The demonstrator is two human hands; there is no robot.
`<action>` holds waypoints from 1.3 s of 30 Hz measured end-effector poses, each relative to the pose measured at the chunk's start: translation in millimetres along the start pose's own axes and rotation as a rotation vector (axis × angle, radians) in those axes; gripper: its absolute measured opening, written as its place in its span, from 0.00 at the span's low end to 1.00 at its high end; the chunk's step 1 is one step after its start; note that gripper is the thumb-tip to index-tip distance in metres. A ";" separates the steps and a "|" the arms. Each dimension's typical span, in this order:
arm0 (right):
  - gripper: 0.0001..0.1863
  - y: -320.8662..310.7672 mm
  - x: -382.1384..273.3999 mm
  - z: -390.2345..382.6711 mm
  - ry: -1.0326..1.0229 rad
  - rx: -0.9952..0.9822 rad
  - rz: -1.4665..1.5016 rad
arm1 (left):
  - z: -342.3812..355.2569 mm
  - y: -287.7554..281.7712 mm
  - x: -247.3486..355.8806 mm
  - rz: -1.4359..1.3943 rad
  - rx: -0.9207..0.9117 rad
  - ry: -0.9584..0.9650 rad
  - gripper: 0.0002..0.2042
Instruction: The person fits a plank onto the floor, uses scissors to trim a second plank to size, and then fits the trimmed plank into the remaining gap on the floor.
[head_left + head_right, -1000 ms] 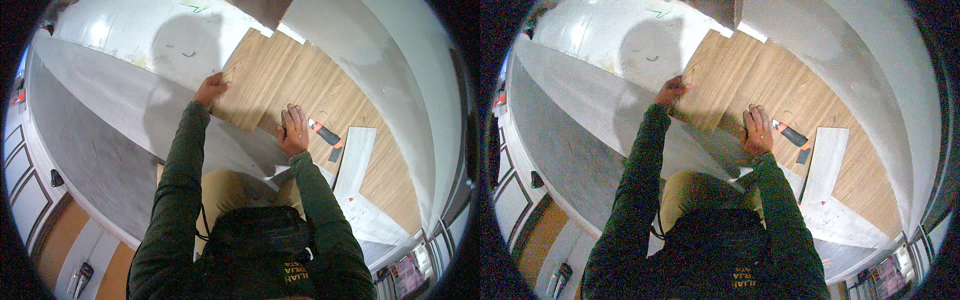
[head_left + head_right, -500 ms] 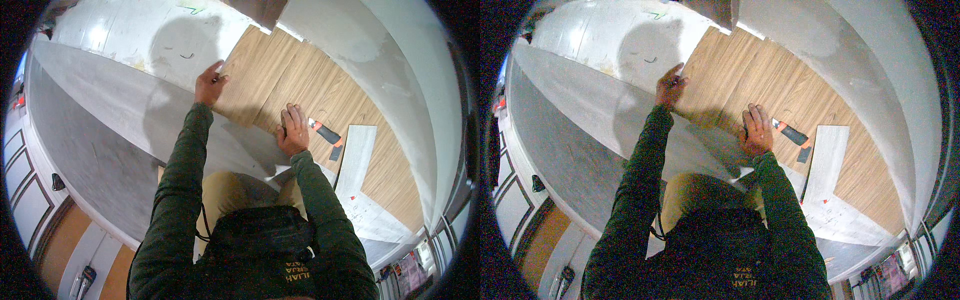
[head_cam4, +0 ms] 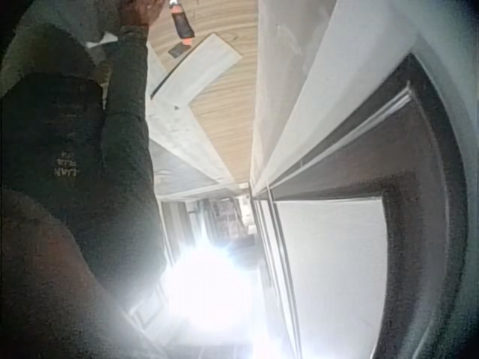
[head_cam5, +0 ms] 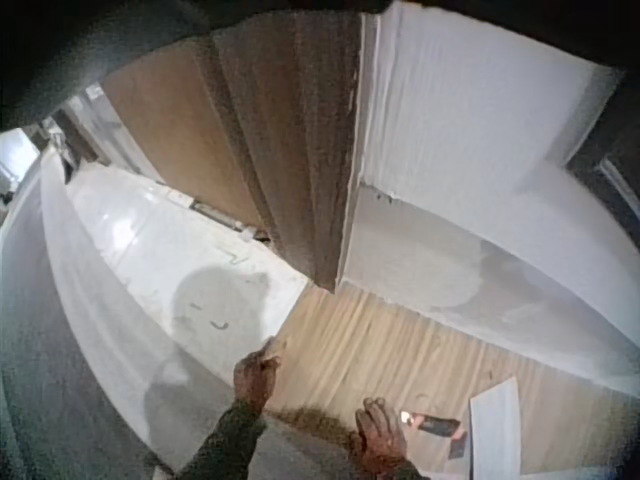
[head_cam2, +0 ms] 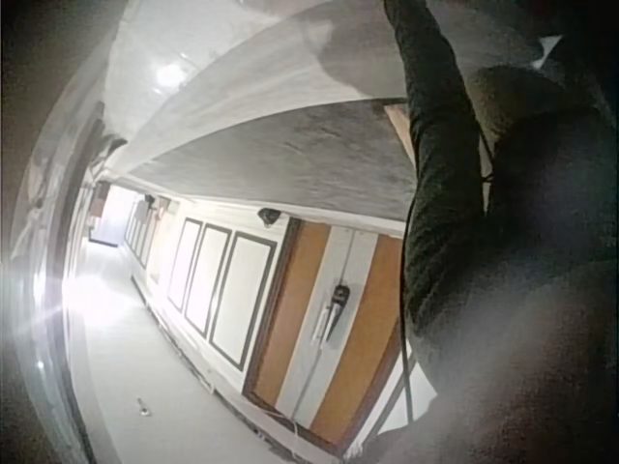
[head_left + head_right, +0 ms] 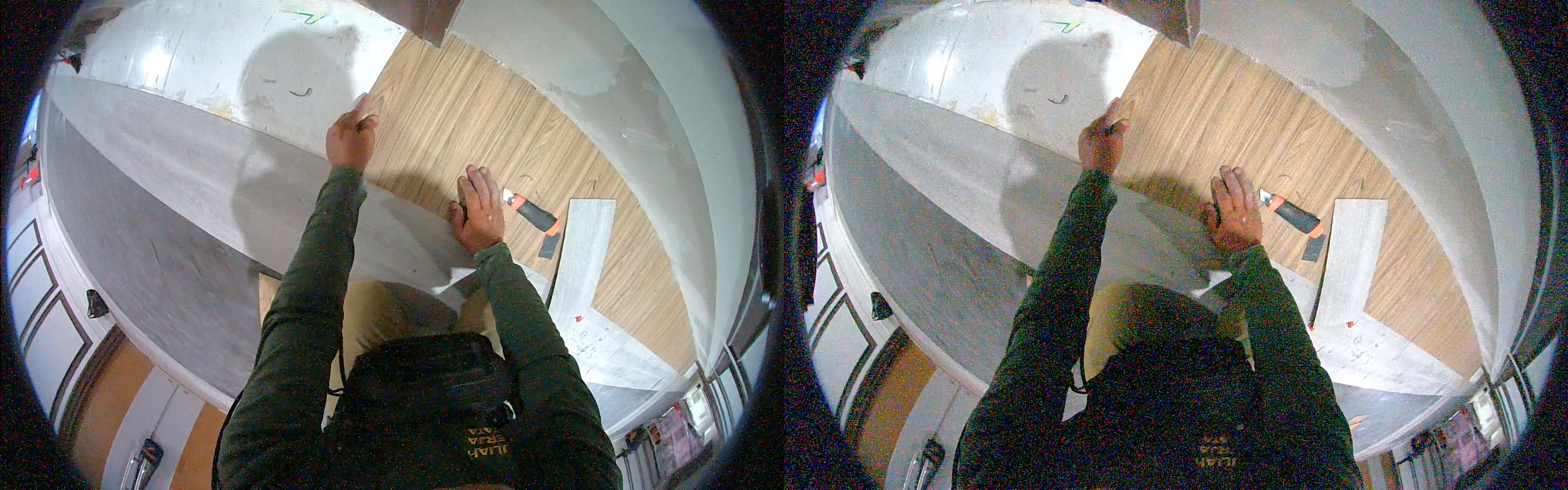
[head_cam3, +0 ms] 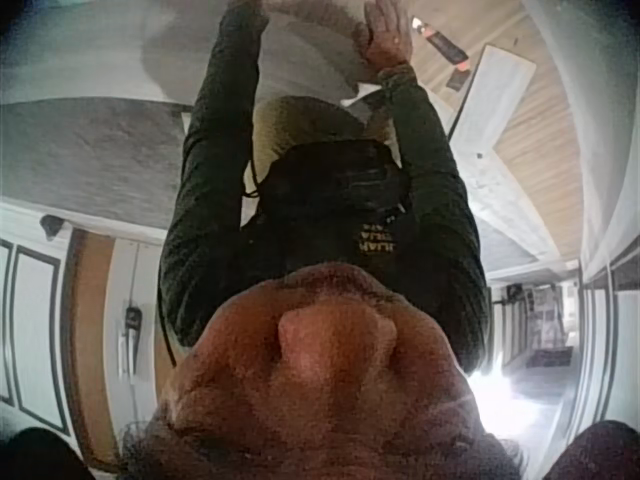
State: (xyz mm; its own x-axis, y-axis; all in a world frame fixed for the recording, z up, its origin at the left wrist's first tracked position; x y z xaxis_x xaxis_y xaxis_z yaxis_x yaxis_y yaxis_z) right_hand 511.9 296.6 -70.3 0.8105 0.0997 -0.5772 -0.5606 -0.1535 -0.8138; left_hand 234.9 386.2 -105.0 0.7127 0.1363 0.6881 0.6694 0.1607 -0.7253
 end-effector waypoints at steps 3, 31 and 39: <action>0.25 2.6 -0.9 -0.5 0.001 -0.020 -0.033 | -1.8 -2.5 -5.6 0.068 0.068 0.072 0.22; 0.25 9.1 -2.6 -1.9 -0.096 0.064 -0.078 | -58.5 40.1 34.4 0.528 -0.015 0.015 0.33; 0.25 6.7 -14.9 2.7 -0.126 0.087 -0.090 | -51.1 42.5 32.7 0.482 0.020 0.073 0.32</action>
State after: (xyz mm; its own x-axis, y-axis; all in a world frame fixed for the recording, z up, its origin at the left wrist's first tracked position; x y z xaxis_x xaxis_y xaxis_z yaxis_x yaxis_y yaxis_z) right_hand 495.6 296.8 -67.4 0.8334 0.2325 -0.5013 -0.5037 -0.0535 -0.8622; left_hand 297.3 347.6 -114.5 0.9539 0.1309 0.2700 0.2558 0.1154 -0.9598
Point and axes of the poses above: each hand's wrist, its own z-axis towards the middle knuckle, its own y-axis out of the palm, x = y × z, the point moved 6 cm from there along z, towards the middle knuckle, and after that the axes turned 13 degrees about y, right-handed, at the moved point
